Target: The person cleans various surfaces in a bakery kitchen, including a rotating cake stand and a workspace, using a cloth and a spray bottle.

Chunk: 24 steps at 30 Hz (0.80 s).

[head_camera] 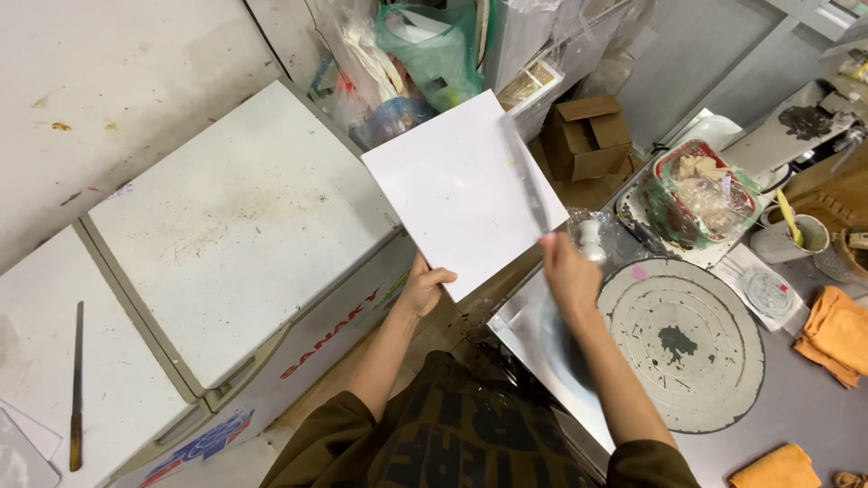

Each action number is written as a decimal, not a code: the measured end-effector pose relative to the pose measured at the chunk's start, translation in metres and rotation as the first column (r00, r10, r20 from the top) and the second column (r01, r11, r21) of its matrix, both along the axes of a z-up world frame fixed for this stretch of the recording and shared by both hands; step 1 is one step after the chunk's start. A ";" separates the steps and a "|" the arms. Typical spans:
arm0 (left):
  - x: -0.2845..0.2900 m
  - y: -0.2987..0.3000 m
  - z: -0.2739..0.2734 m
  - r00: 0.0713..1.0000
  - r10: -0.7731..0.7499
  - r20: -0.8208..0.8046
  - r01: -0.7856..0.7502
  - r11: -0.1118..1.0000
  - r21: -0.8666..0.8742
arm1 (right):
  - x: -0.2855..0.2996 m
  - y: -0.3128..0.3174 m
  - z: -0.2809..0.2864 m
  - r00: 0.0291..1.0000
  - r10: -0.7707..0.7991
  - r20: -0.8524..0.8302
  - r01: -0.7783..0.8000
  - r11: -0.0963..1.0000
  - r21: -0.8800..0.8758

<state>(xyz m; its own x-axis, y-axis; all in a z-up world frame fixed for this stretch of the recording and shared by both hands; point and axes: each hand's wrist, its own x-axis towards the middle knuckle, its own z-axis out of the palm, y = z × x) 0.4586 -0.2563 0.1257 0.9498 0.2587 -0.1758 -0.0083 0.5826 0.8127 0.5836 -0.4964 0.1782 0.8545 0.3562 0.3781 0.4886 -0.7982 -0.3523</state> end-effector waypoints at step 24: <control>0.004 0.032 -0.018 0.995 -0.077 -0.062 0.078 0.997 0.017 | -0.060 0.090 -0.030 0.941 0.257 -0.218 -0.266 0.964 -0.008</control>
